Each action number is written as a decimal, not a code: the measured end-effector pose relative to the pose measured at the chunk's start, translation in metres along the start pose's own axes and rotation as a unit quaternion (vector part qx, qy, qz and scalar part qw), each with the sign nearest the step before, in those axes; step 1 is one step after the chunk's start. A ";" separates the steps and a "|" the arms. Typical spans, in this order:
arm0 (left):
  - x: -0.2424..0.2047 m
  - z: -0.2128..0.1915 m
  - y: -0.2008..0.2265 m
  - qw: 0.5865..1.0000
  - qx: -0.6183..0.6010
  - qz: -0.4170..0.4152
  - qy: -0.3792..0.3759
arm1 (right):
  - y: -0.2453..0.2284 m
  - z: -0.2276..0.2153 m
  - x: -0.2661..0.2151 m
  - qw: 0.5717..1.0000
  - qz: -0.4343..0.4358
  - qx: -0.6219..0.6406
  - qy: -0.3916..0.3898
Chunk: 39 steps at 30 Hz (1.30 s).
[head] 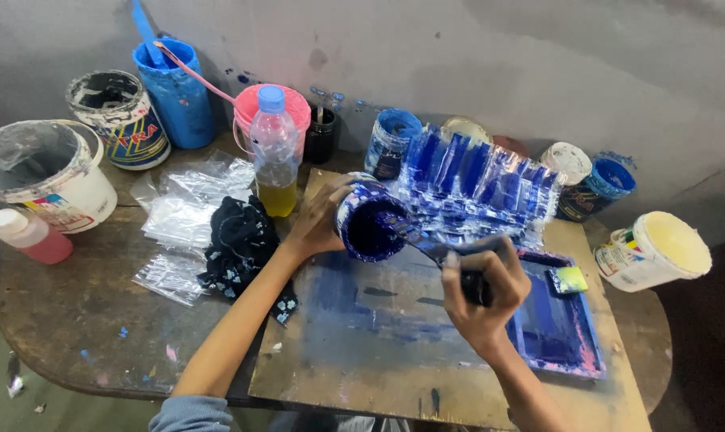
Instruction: The person uses a yellow sponge to apply blue paint from a rectangular tray onto clear plastic sheets. They repeatedly dip the sponge into the paint, spread it evenly, and press it onto the plastic sheets, stacking the painted sheets on the table. At the end, they use a brush to scoop more blue paint from a can into the tray.
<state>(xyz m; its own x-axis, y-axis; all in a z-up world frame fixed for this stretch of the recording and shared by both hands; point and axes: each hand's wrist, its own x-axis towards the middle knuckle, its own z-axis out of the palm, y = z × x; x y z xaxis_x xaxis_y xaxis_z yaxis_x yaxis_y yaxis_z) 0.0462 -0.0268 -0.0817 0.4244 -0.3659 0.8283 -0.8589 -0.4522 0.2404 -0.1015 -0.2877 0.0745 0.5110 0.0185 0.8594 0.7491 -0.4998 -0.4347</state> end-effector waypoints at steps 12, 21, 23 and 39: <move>-0.001 -0.002 0.000 0.999 -0.010 -0.053 -0.011 | -0.023 -0.024 -0.019 0.983 -0.051 0.003 -0.175; 0.012 -0.008 0.012 0.997 -0.036 -0.061 0.008 | 0.002 -0.048 -0.015 0.991 -0.060 -0.107 -0.051; 0.023 -0.015 0.022 0.996 -0.057 -0.062 0.031 | 0.028 -0.033 -0.020 0.990 -0.093 -0.104 -0.006; 0.019 0.000 0.011 0.984 -0.142 -0.010 0.111 | -0.016 0.006 0.004 0.997 -0.029 0.028 -0.063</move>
<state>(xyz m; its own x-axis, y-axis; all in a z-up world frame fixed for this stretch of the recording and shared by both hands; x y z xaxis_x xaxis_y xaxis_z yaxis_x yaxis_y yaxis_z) 0.0453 -0.0387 -0.0635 0.3959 -0.1581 0.9046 -0.9099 -0.2007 0.3632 -0.1087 -0.2744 0.0835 0.5124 0.1573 0.8442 0.7995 -0.4461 -0.4022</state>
